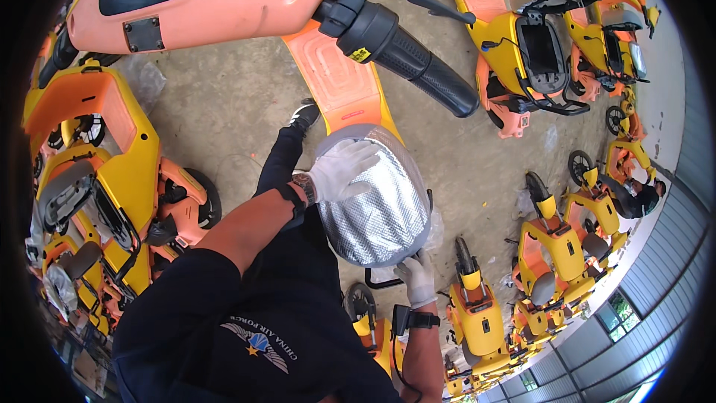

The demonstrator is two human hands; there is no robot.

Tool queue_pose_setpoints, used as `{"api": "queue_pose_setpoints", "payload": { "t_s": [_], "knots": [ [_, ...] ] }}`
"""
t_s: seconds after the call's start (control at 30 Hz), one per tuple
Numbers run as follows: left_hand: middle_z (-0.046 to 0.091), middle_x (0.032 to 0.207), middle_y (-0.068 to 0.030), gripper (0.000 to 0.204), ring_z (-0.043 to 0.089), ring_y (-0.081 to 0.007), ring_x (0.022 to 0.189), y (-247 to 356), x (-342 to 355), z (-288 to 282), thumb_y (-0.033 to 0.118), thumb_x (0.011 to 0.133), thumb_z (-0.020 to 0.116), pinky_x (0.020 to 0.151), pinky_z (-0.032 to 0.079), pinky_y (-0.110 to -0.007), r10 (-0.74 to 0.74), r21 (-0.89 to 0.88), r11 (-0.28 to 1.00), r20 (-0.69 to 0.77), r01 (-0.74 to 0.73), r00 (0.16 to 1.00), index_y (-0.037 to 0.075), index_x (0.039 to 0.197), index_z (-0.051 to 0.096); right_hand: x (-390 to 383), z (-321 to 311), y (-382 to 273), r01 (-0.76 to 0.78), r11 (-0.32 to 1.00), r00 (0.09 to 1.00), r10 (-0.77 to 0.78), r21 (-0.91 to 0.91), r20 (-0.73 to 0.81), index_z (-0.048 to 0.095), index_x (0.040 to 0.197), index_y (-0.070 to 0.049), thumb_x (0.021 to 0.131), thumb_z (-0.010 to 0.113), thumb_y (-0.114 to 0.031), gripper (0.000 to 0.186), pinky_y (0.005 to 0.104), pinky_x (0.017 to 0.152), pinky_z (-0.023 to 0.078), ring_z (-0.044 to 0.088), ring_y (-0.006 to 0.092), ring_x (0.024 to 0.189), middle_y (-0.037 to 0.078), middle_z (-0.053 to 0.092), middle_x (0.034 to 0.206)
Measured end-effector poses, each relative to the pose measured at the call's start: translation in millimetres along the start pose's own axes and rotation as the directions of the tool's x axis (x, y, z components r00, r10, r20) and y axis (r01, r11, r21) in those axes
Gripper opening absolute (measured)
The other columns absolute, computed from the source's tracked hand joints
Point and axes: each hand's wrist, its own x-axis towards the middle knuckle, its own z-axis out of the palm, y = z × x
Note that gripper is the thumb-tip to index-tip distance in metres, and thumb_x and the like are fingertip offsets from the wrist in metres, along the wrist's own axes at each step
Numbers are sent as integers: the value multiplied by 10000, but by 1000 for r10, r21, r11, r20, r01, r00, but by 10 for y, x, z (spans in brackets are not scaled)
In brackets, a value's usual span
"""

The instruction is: The person adjusts a silver cover over a scooter seat, lifts the seat to reveal the compartment beneath, and works on the internal components and the underside of the seat by hand before closing it.

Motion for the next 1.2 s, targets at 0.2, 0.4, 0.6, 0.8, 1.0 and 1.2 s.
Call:
{"api": "queue_pose_setpoints", "payload": {
  "t_s": [0.2, 0.4, 0.6, 0.8, 1.0, 1.2],
  "knots": [
    [485, 1332, -174, 587, 450, -346, 1244, 42, -35, 97, 336, 781, 684, 1032, 349, -487, 14, 11, 1000, 29, -14, 999, 15, 1242, 510, 24, -14, -38, 92, 987, 991, -104, -128, -85, 194, 1484, 22, 884, 486, -106, 680, 349, 878, 485, 585, 233, 1029, 167, 415, 1431],
    [491, 1324, -174, 551, 444, -338, 1251, 125, 35, 81, 290, 758, 698, 1051, 332, -480, -44, 75, 996, 71, 39, 997, 25, 1210, 529, 146, 57, -24, 190, 896, 972, -230, -401, -53, 471, 1328, 34, 876, 572, -180, 510, 325, 872, 480, 589, 204, 1012, 116, 597, 1223],
    [555, 1231, -179, 413, 499, -373, 1162, 139, 13, -11, 185, 762, 671, 994, 386, -465, -39, 22, 999, -1, 39, 999, 0, 1118, 574, 508, 221, -308, 365, 276, 766, -632, -889, 118, 568, 1215, -9, 869, 564, -301, 453, 442, 982, 411, 528, 402, 1113, 247, 570, 1166],
    [598, 1200, -178, 392, 568, -341, 1080, -661, -628, 114, 256, 915, 577, 935, 442, -409, -767, -414, 604, -70, 681, 638, -16, 1198, 572, 1172, 822, -965, 740, 72, 457, -783, -669, 422, 601, 1075, 4, 899, 501, -292, 358, 455, 933, 431, 549, 413, 1076, 268, 596, 1130],
    [631, 1113, -69, 538, 609, -208, 925, -909, -681, 68, 529, 956, 459, 767, 522, -395, -875, -532, -36, 425, 846, 230, 74, 1219, 578, 1839, 1263, -1320, 475, 248, 854, -363, -844, 374, 627, 1093, -26, 938, 370, -416, 492, 434, 929, 436, 571, 402, 1076, 248, 621, 1123],
    [652, 1044, -47, 531, 635, -207, 889, -1140, -750, 252, 569, 938, 464, 731, 536, -396, -781, -505, -165, 591, 847, 200, 124, 1199, 587, 2009, 1237, -1389, 477, 266, 868, -290, -838, 402, 632, 1110, -57, 936, 339, -445, 516, 433, 944, 430, 570, 395, 1086, 224, 620, 1149]
  ]
}}
